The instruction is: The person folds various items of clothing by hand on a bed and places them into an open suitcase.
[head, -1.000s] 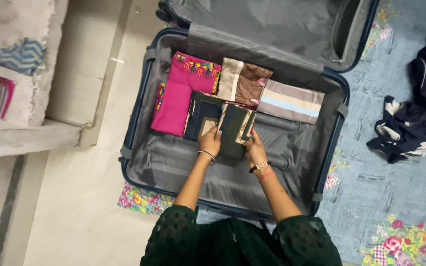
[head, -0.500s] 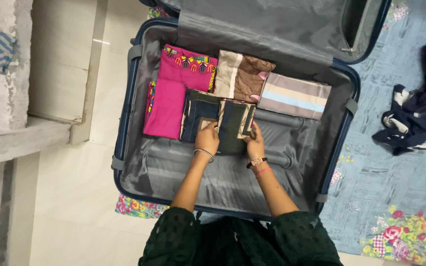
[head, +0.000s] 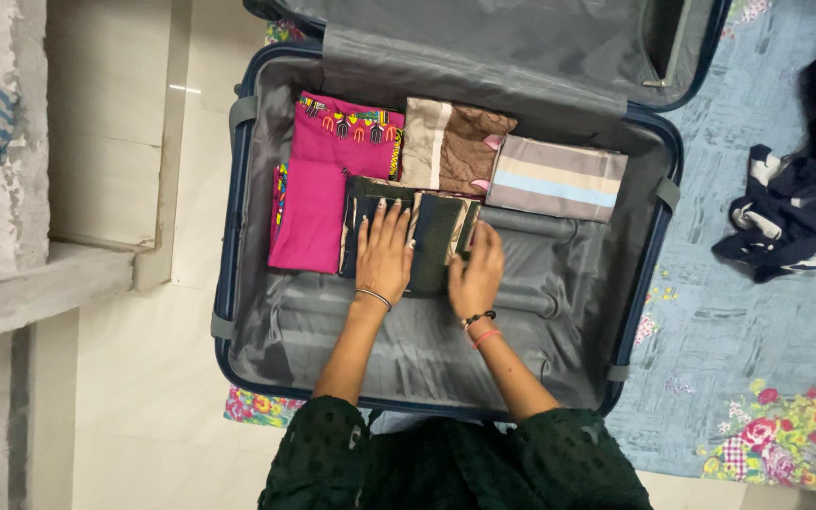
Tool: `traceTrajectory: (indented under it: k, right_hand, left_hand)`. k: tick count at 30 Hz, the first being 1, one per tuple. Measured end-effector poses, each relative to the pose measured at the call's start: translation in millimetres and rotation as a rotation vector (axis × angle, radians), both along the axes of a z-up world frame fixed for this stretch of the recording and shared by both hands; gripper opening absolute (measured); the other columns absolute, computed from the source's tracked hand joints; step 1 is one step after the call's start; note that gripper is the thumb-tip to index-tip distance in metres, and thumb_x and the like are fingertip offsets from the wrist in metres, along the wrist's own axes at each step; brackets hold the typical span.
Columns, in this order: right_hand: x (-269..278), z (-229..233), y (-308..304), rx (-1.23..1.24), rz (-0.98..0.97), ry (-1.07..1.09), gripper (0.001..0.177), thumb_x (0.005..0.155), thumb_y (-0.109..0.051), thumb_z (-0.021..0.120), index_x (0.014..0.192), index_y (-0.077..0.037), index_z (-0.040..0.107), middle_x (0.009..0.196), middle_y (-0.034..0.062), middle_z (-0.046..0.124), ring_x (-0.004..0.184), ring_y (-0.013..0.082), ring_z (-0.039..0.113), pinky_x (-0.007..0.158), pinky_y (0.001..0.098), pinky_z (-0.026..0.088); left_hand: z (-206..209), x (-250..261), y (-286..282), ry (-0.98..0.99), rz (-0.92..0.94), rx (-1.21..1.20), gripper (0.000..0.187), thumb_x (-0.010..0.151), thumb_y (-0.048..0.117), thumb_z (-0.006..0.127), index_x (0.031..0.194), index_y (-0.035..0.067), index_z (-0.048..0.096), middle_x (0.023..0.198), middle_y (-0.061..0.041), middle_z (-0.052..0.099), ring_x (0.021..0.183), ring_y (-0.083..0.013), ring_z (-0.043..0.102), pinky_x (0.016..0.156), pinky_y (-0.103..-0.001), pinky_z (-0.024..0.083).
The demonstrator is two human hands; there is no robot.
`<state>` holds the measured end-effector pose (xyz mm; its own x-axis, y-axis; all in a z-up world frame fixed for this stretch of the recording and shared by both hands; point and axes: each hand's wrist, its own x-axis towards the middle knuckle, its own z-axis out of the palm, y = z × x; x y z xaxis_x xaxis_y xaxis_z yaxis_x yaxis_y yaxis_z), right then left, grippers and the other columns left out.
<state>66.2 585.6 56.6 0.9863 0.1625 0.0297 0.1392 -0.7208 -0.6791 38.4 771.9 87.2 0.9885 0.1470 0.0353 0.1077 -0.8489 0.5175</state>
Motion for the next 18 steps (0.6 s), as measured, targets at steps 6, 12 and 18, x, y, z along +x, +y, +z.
traceTrajectory:
  k: [6,12,18]
  right_hand:
    - [18.3,30.9,40.5,-0.313,0.38,-0.059,0.07,0.096,-0.029,0.062,0.157,-0.007,0.037,0.167,0.0184,0.027,0.156,0.035,0.023,0.125,0.056,0.014]
    - [28.9,6.9,45.2,-0.41,0.449,-0.013,0.071,0.099,-0.038,0.057,0.16,-0.01,0.035,0.169,0.0132,0.023,0.158,0.0302,0.018,0.126,0.056,0.008]
    - [30.9,-3.5,46.8,-0.436,0.452,0.014,0.071,0.099,-0.04,0.056,0.16,-0.01,0.035,0.17,0.0126,0.022,0.158,0.0289,0.016,0.125,0.0559,0.007]
  left_hand:
    - [-9.4,11.3,6.3,0.225,-0.092,0.234,0.075,0.098,0.042,0.053,0.163,0.016,0.025,0.17,-0.004,0.018,0.157,-0.0266,0.012,0.125,-0.056,0.008]
    - [-25.7,11.1,25.4,0.255,-0.13,0.212,0.082,0.094,0.048,0.055,0.164,0.017,0.023,0.172,-0.002,0.015,0.158,-0.0251,0.011,0.126,-0.055,0.008]
    - [-37.1,11.3,30.1,0.256,-0.163,0.2,0.081,0.096,0.051,0.053,0.164,0.016,0.024,0.172,-0.001,0.015,0.158,-0.0248,0.011,0.125,-0.058,0.007]
